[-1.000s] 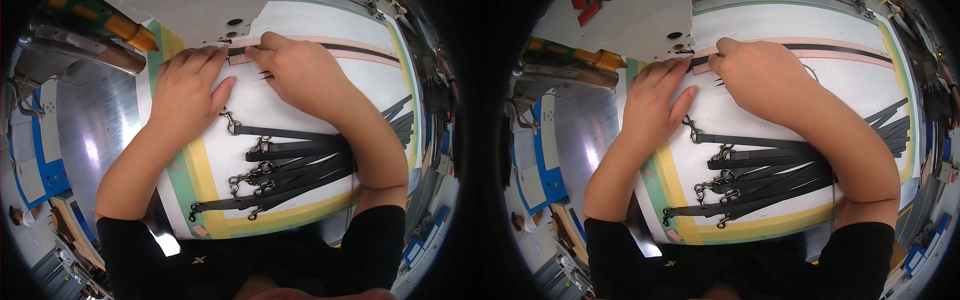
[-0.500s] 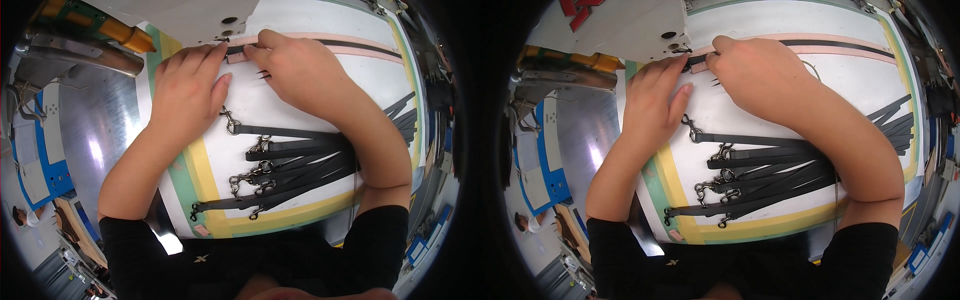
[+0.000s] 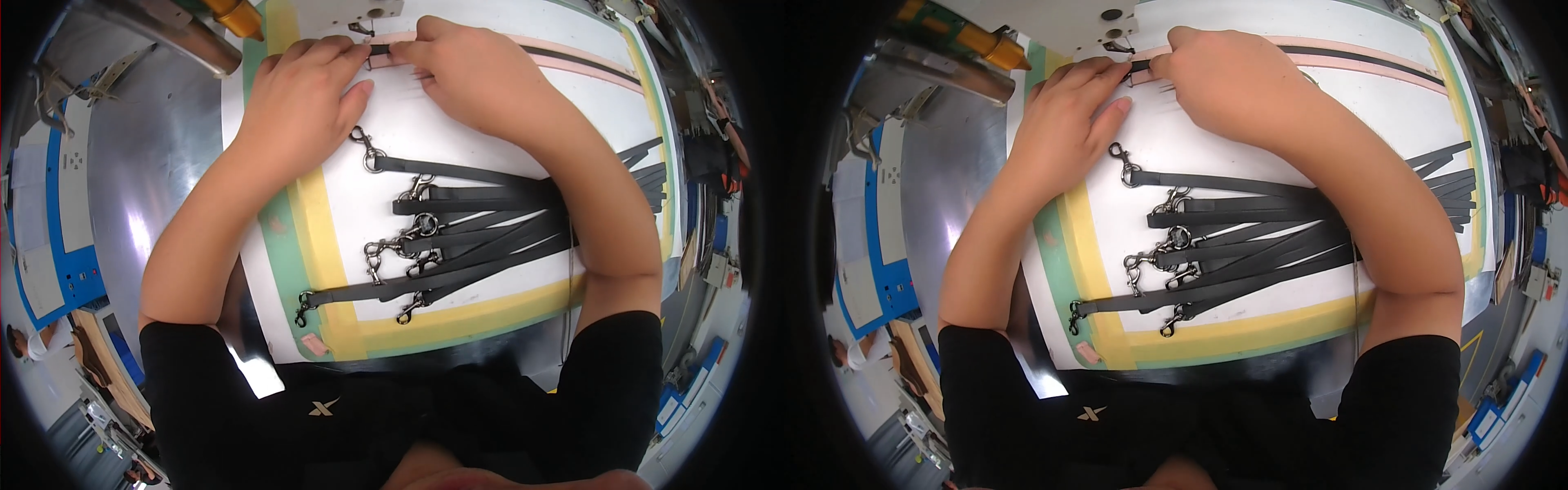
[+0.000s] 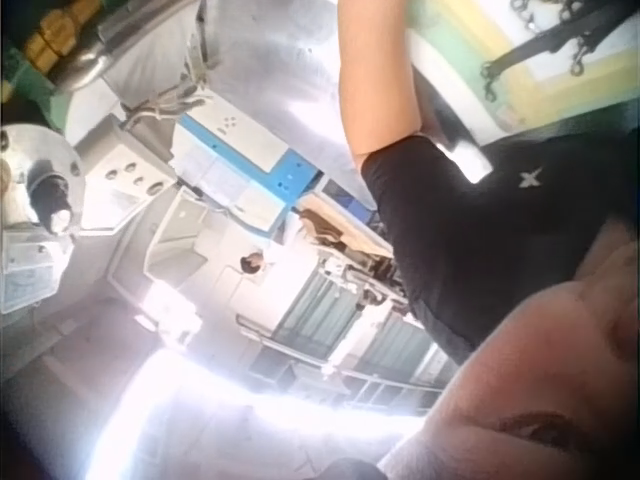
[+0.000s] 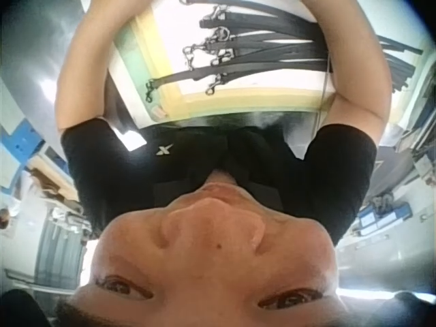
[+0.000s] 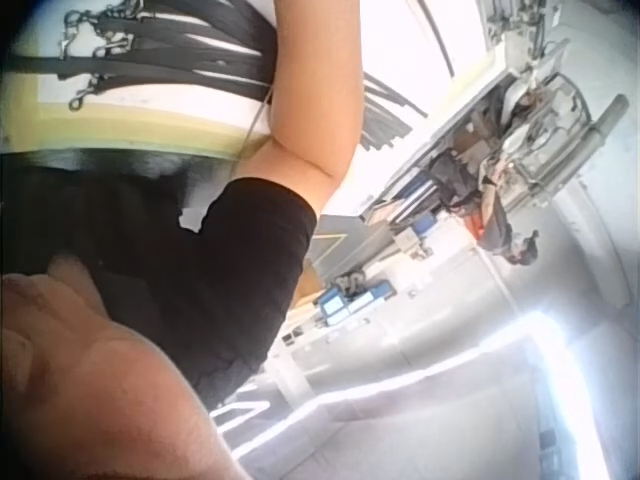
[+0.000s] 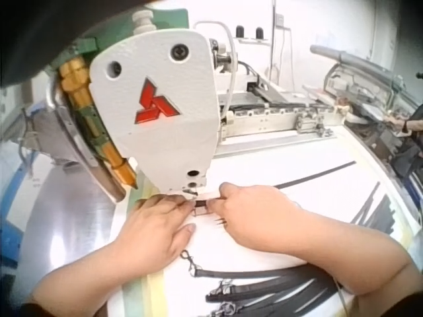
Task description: The recorder is using a specialized sewing machine to process leather or synthetic straps, likely attaching end clips or reinforcement.
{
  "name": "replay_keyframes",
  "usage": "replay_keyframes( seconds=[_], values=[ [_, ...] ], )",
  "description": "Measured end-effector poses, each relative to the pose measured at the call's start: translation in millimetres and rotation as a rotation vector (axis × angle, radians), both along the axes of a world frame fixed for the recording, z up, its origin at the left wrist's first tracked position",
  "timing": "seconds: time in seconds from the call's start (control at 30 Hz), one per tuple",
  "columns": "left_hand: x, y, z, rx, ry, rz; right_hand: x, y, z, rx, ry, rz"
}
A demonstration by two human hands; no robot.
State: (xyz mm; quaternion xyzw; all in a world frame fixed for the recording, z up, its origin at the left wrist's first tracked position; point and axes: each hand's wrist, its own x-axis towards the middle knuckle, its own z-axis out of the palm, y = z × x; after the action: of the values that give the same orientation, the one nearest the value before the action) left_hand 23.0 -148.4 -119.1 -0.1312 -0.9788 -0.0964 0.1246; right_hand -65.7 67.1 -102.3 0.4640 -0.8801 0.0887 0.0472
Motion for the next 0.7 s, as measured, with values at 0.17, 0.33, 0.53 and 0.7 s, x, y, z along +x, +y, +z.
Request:
replay_keyframes(
  seconds=[0.17, 0.33, 0.53, 0.7],
  values=[
    [2.8, 1.8, -4.0, -0.026, 0.021, -0.017, 1.8, 1.5, 1.1, 0.007, -0.007, 0.007],
    [5.0, 3.5, -0.6, -0.026, -0.001, -0.01, 1.8, 1.1, 7.9, 0.022, 0.009, 0.013],
    [6.9, 3.6, 2.1, -0.043, -0.022, -0.002, 1.3, -0.2, 6.8, 0.029, -0.013, 0.004],
    [6.7, 4.5, 1.4, -0.051, -0.018, -0.013, 0.5, 0.3, 6.3, 0.027, 0.02, 0.001]
  ],
)
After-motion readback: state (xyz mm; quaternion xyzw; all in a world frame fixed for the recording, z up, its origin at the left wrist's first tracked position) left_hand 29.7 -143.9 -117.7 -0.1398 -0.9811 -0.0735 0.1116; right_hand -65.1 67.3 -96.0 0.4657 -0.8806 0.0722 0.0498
